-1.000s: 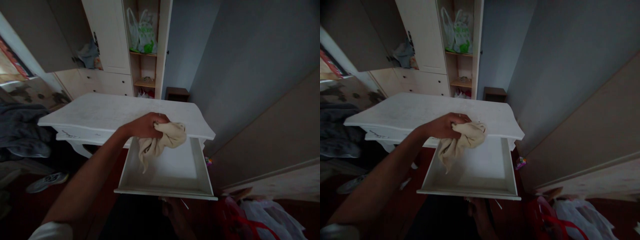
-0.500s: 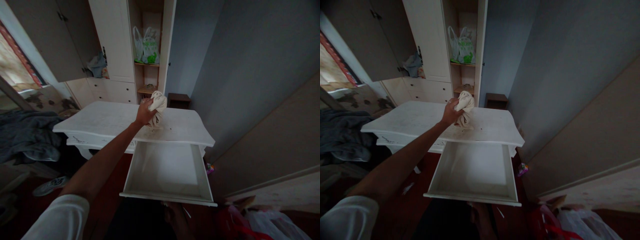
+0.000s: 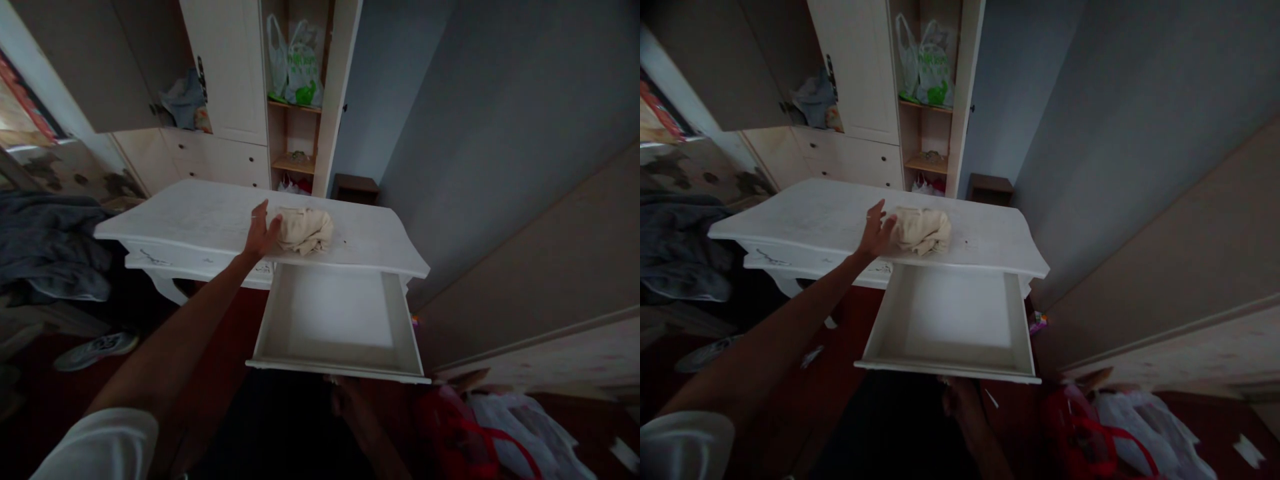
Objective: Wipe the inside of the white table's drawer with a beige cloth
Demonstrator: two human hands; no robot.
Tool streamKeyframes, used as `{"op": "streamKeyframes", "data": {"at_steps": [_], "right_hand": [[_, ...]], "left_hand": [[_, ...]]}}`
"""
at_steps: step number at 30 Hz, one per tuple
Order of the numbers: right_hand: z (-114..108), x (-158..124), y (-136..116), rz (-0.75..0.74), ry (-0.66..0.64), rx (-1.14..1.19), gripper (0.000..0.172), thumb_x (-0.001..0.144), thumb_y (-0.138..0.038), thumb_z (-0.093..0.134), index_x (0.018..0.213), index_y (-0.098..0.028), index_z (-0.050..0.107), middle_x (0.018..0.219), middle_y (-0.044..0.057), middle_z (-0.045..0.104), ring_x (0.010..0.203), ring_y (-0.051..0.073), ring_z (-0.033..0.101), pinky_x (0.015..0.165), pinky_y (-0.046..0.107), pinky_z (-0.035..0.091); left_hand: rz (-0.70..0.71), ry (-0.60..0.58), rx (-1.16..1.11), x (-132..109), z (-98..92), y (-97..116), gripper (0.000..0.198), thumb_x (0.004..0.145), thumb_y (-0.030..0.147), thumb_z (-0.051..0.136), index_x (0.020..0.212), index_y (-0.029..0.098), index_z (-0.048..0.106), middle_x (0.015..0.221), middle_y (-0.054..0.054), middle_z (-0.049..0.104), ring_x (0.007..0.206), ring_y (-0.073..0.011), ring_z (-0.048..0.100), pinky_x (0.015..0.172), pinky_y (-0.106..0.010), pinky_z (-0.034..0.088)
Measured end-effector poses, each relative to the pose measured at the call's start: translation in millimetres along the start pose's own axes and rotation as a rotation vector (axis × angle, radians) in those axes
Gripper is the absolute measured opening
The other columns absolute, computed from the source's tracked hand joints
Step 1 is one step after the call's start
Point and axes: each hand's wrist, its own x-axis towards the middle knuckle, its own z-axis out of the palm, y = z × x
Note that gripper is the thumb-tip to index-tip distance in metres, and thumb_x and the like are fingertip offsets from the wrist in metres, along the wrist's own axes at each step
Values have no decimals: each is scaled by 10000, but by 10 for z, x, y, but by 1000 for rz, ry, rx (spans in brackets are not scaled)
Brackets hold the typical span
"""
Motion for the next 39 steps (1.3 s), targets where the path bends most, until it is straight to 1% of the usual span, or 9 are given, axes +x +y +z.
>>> {"op": "streamKeyframes", "data": {"at_steps": [2,4,8,10,15,20,29,33,39], "right_hand": [[-1,-20,1,-19,-25,1,547,734,-679,659,876,-153,707,516,-30,525,437,91,383,467,247,289],[5,-53,-14,-40,-50,-8,544,749,-666,660,899,-144,703,477,-44,489,447,96,387,481,248,290],[34,-111,-46,-84,-18,-44,505,766,-631,674,904,-146,697,504,-40,517,475,100,405,498,251,289],[53,-124,-49,-98,24,-68,482,779,-624,664,875,-152,692,500,-39,524,476,101,412,501,251,288],[118,-141,-56,-84,88,-84,511,773,-654,644,857,-151,679,470,-38,533,449,98,420,488,243,279],[199,-181,-153,-102,87,-86,512,779,-654,642,831,-146,686,469,-26,537,456,100,425,498,252,287],[263,-217,-370,-168,125,-161,575,744,-726,624,789,-157,694,445,-31,500,438,103,398,482,267,272],[302,-155,-432,-181,150,-178,591,733,-741,620,785,-156,688,434,-38,489,430,99,393,478,263,283],[313,85,-515,-234,167,-165,559,731,-716,644,777,-160,682,454,-36,508,450,103,424,485,261,320]], "left_hand": [[-76,-33,105,-18,-136,-132,535,957,447,296,1308,98,498,1306,-196,552,1237,-262,489,1048,-434,396],[-133,-129,222,-42,-253,-245,476,934,371,299,1169,86,599,1176,-194,627,1167,-273,533,1041,-437,393],[-128,-265,384,-115,-342,-327,457,796,264,429,1149,57,634,1190,-220,623,1124,-305,564,1004,-423,419],[-96,-301,433,-169,-322,-297,455,795,278,424,1136,84,653,1194,-213,624,1111,-326,569,972,-445,437],[-52,-281,524,-281,-259,-203,464,861,337,330,1077,126,682,1167,-197,635,1100,-350,560,918,-471,453],[-60,-276,546,-299,-250,-202,481,871,348,311,1096,124,671,1178,-204,621,1091,-358,554,903,-475,452],[-88,-247,537,-332,-242,-163,461,888,330,308,1106,142,669,1174,-176,631,1088,-322,546,919,-449,444],[-72,-232,502,-342,-241,-164,461,896,315,312,1095,123,681,1170,-191,630,1082,-323,550,920,-463,444],[-100,-233,520,-343,-226,-194,450,891,328,313,1105,163,673,1187,-163,628,1120,-326,533,934,-449,437]]}}
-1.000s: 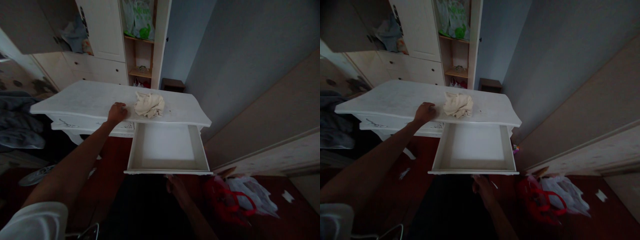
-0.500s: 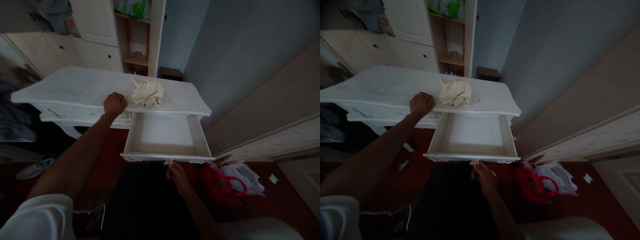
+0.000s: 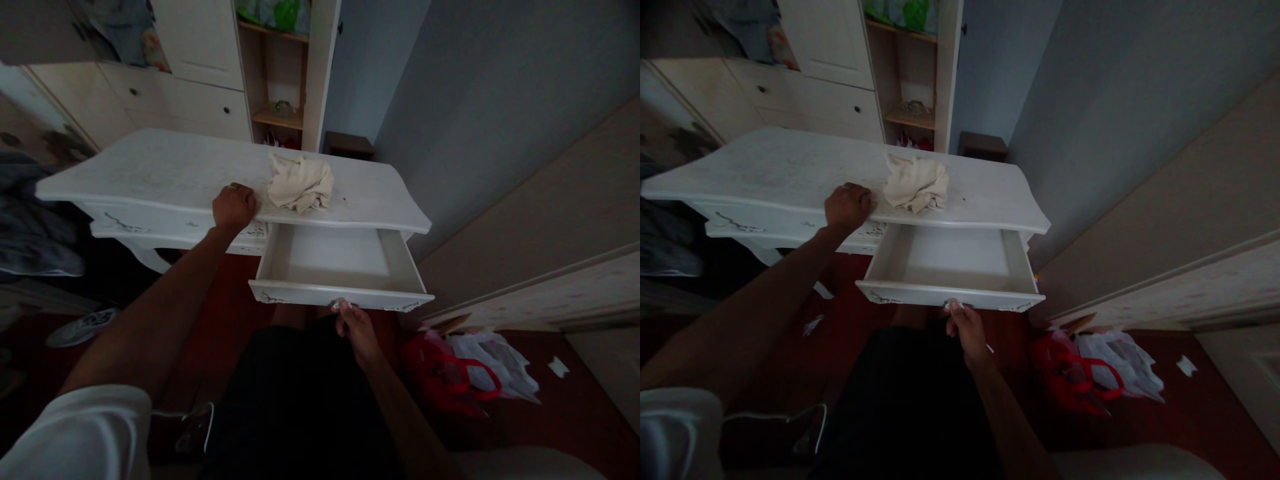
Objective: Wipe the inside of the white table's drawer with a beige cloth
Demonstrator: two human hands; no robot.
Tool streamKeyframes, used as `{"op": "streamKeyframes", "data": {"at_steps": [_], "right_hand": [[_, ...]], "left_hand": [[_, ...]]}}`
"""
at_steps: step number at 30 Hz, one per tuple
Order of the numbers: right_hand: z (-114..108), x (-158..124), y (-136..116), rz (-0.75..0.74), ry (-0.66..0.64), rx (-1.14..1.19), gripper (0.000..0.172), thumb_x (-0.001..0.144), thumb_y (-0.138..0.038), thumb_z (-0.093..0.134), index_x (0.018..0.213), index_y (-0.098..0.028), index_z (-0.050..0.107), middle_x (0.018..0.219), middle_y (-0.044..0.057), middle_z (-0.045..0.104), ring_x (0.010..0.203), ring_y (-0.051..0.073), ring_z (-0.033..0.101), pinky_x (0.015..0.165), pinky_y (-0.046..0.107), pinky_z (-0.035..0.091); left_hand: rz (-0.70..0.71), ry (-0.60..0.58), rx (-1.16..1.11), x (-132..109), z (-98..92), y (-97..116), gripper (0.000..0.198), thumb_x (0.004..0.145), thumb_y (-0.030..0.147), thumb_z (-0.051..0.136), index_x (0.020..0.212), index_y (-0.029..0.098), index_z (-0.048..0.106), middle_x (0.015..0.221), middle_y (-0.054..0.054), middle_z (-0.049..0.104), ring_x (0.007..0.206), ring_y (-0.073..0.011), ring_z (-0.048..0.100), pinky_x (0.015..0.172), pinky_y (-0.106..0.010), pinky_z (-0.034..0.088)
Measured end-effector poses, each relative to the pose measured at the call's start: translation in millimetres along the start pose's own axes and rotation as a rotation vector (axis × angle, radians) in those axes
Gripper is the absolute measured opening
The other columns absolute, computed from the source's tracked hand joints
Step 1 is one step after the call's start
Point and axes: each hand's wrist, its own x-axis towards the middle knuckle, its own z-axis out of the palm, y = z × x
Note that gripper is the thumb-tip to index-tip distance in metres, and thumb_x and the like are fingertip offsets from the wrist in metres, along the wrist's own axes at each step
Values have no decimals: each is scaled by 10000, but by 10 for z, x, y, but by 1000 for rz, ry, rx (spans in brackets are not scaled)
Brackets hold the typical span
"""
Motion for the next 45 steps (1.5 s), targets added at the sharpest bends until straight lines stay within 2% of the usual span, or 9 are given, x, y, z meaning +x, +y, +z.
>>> {"op": "streamKeyframes", "data": {"at_steps": [12,21,26,31,34,38,40,43,45], "right_hand": [[-33,865,-151,-140,-27,-29,548,743,-725,618,761,-177,618,477,-56,501,419,76,387,433,225,292],[70,1567,-224,-133,-7,-28,573,686,-755,623,722,-184,591,456,-65,490,390,79,390,401,220,297],[114,1841,-326,-153,-8,-67,639,631,-806,623,685,-170,591,455,-50,504,389,71,383,397,221,296],[82,1911,-383,-114,-39,-138,676,611,-822,627,736,-158,606,472,-48,508,399,71,401,388,209,311],[41,1880,-465,-16,-59,-209,665,662,-810,598,801,-160,607,524,-37,554,421,75,445,398,195,334],[-59,1785,-763,232,-128,-524,604,810,-757,488,851,-165,603,609,34,673,435,87,514,391,173,309],[-105,1710,-984,287,-237,-726,589,822,-731,500,780,-157,619,593,63,688,410,87,506,375,175,282],[-96,1589,-1364,182,-487,-827,489,758,-645,649,715,-158,646,541,37,667,400,87,492,389,193,319],[-6,1539,-1625,-15,-521,-734,430,744,-590,679,742,-161,650,551,13,655,421,89,488,430,212,370]], "left_hand": [[35,86,7,3,41,-26,388,889,298,358,1008,164,703,1090,-156,672,1024,-303,591,815,-408,469],[44,164,12,0,73,-41,350,873,274,398,960,178,724,1028,-127,707,961,-287,626,732,-384,474],[56,194,9,0,106,-65,345,874,272,405,955,174,726,1029,-122,714,959,-286,633,735,-381,477],[67,198,5,-11,89,-55,340,874,263,405,946,172,725,1024,-117,718,965,-285,634,749,-382,481],[68,202,-6,-13,84,-50,336,872,260,406,940,171,724,1014,-120,718,957,-288,633,747,-387,479],[60,216,-15,-9,96,-51,316,860,250,418,906,182,723,973,-117,717,928,-283,630,735,-383,469],[63,225,-37,-16,113,-56,305,854,244,425,887,183,722,949,-116,714,908,-276,628,737,-380,461],[56,281,-78,-53,153,-75,288,849,229,433,856,176,716,898,-118,710,877,-265,626,762,-380,445],[49,339,-79,-94,189,-93,275,847,217,438,830,177,709,862,-114,709,855,-261,624,772,-381,435]]}}
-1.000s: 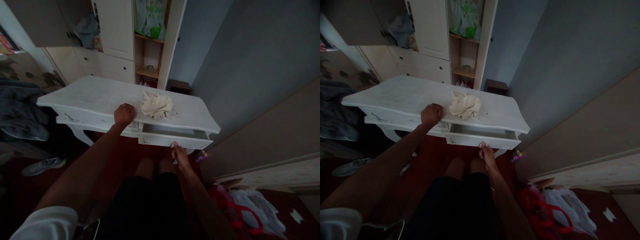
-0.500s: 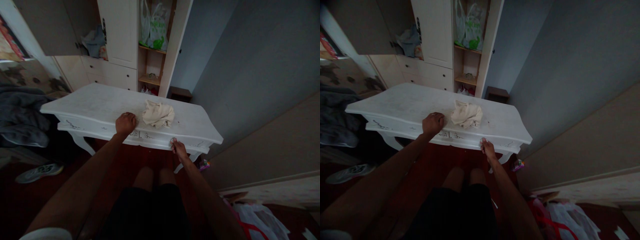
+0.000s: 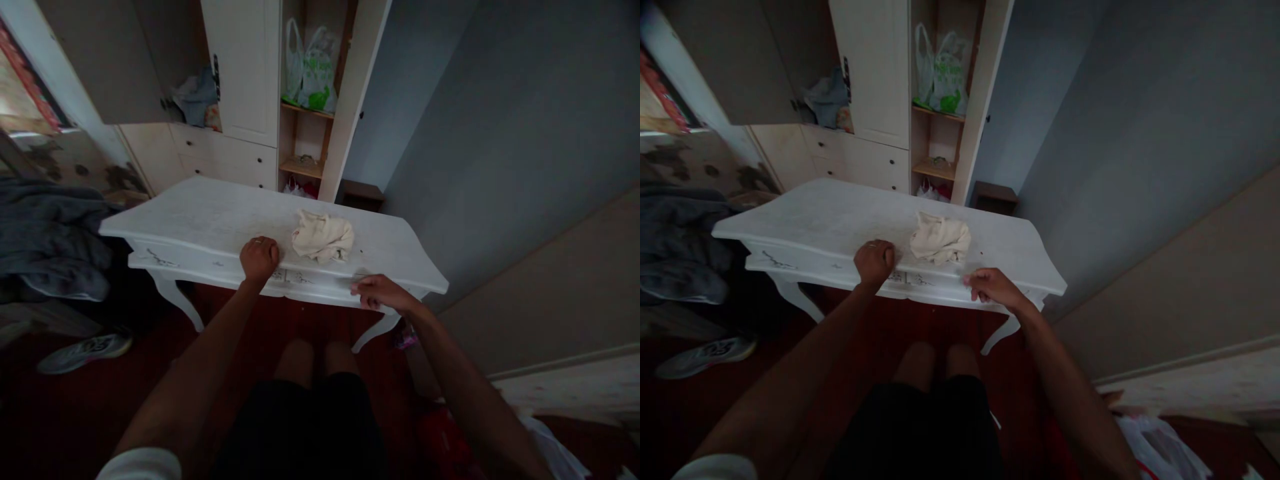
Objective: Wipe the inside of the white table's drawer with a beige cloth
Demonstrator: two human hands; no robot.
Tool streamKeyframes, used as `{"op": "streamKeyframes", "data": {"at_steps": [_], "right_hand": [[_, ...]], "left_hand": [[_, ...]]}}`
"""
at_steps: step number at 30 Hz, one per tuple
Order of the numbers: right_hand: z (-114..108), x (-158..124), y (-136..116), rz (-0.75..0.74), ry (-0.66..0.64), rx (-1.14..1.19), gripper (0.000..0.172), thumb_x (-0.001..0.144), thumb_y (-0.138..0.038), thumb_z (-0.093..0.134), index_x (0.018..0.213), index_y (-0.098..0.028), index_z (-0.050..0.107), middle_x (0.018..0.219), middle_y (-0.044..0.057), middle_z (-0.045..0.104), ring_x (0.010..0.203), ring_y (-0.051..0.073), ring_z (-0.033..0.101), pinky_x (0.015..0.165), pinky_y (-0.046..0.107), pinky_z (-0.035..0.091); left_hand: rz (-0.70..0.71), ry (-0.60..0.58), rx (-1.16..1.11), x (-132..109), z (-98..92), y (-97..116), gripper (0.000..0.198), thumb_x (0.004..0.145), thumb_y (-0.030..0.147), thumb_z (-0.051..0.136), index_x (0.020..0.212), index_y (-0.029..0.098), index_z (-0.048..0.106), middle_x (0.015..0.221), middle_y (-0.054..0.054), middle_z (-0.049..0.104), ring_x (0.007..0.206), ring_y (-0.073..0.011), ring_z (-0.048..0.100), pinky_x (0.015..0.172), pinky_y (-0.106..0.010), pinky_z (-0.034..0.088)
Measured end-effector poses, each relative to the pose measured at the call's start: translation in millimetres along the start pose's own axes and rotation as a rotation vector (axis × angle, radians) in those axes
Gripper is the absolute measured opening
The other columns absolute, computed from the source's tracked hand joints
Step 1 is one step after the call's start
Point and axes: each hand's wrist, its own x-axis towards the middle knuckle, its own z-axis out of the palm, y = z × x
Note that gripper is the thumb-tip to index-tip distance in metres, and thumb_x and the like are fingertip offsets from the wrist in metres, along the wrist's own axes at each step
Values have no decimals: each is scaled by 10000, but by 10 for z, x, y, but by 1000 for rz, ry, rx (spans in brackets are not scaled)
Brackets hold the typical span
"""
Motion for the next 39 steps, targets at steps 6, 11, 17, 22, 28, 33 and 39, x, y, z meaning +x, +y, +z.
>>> {"op": "streamKeyframes", "data": {"at_steps": [6,11,17,22,28,33,39], "right_hand": [[-73,320,-806,-576,610,-320,521,808,-506,632,1209,-174,600,1088,116,682,966,232,634,838,388,513],[115,955,-1112,-567,436,-968,1177,546,-615,830,1522,-237,291,1636,152,94,1477,416,72,1134,633,164],[269,1457,-987,-272,263,-897,1038,623,-636,767,1491,-246,354,1463,165,467,1234,381,524,974,501,442],[372,1285,-817,-457,421,-919,589,740,-438,729,1281,-266,570,1237,55,628,1051,256,622,851,353,495],[738,695,-462,-721,486,-1008,465,823,-346,659,1266,-230,580,1210,107,634,1034,257,591,864,362,453],[983,458,158,-910,447,-1063,423,868,-252,592,1290,-233,579,1236,117,639,1097,287,558,869,414,424],[913,621,694,-788,527,-1085,476,835,-151,586,1306,-216,577,1279,147,617,1126,307,530,914,456,382]], "left_hand": [[84,99,-37,-180,52,-37,243,849,196,455,865,183,697,951,-106,735,902,-263,628,858,-397,429],[61,142,-97,-295,75,-30,267,853,167,452,959,190,696,1097,-99,727,1031,-269,616,963,-432,412],[95,133,-113,-319,57,-54,279,864,159,459,1010,202,693,1153,-94,716,1062,-272,612,987,-449,411],[60,146,-127,-316,68,-36,284,838,149,471,996,220,695,1120,-89,724,1052,-283,618,980,-468,404],[50,156,-122,-329,121,-49,252,855,162,461,979,200,677,1103,-112,718,1060,-275,609,992,-461,384],[44,157,-132,-335,148,-72,233,855,175,462,967,208,664,1115,-94,717,1064,-277,601,992,-472,383],[17,137,-115,-336,125,-38,266,853,155,449,993,212,669,1107,-95,715,1080,-276,594,1007,-481,374]]}}
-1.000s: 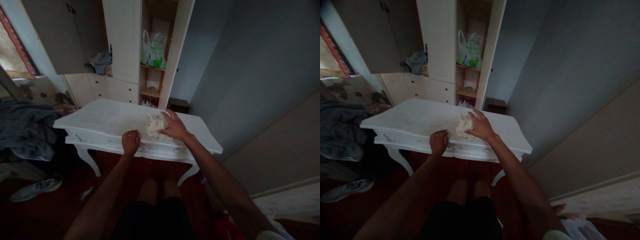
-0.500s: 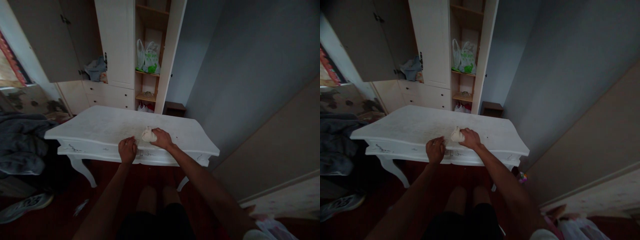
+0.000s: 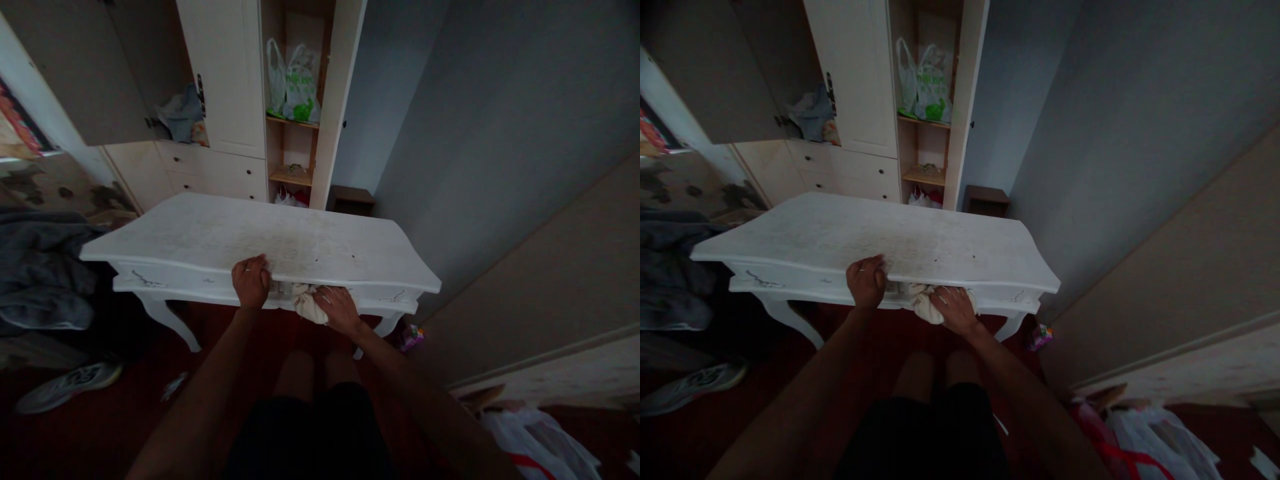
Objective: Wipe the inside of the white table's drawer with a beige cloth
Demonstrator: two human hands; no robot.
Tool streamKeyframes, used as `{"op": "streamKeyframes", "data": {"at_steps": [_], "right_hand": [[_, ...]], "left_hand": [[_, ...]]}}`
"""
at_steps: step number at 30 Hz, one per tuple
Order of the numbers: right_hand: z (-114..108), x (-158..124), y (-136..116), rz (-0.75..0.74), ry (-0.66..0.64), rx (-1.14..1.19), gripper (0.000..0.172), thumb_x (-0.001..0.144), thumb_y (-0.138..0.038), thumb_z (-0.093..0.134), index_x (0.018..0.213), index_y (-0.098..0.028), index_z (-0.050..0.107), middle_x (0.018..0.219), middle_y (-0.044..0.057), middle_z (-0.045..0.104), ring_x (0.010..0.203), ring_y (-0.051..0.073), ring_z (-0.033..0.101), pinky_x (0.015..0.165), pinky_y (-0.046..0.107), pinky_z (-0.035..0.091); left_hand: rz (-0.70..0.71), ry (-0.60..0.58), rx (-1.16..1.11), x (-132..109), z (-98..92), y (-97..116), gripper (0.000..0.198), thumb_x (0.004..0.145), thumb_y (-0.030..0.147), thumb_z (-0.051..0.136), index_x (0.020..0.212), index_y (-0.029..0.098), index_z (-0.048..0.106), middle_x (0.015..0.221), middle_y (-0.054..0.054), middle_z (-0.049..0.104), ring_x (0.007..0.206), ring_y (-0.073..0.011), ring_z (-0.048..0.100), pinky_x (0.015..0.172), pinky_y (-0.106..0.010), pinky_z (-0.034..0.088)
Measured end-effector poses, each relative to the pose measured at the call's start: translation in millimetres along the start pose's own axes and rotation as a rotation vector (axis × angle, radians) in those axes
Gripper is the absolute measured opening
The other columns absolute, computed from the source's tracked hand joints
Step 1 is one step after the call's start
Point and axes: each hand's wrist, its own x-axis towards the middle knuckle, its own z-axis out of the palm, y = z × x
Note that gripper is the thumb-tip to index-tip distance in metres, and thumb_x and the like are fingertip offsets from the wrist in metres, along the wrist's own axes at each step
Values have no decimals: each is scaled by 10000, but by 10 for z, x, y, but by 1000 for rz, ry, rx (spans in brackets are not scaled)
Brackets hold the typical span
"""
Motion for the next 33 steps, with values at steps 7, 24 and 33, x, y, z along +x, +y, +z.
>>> {"op": "streamKeyframes", "data": {"at_steps": [7,24,33], "right_hand": [[264,121,-167,-5,92,45,421,893,-159,528,1307,-222,576,1282,130,609,1196,292,468,1039,485,313],[226,-775,382,-27,-28,43,352,917,-110,503,1204,-258,644,1265,84,649,1225,240,514,1063,464,365],[-554,-1537,1226,566,13,-153,475,820,-287,579,1284,-184,578,1293,168,600,1195,356,511,1017,491,373]], "left_hand": [[14,17,5,3,14,5,255,873,176,422,972,208,654,1105,-96,716,1078,-269,595,1004,-473,372],[-49,-5,-17,-10,61,-50,288,846,200,427,1023,229,652,1101,-107,699,1097,-282,574,1008,-513,354],[-4,43,50,-3,86,-32,270,854,194,412,998,205,639,1064,-94,719,1026,-266,599,989,-479,383]]}}
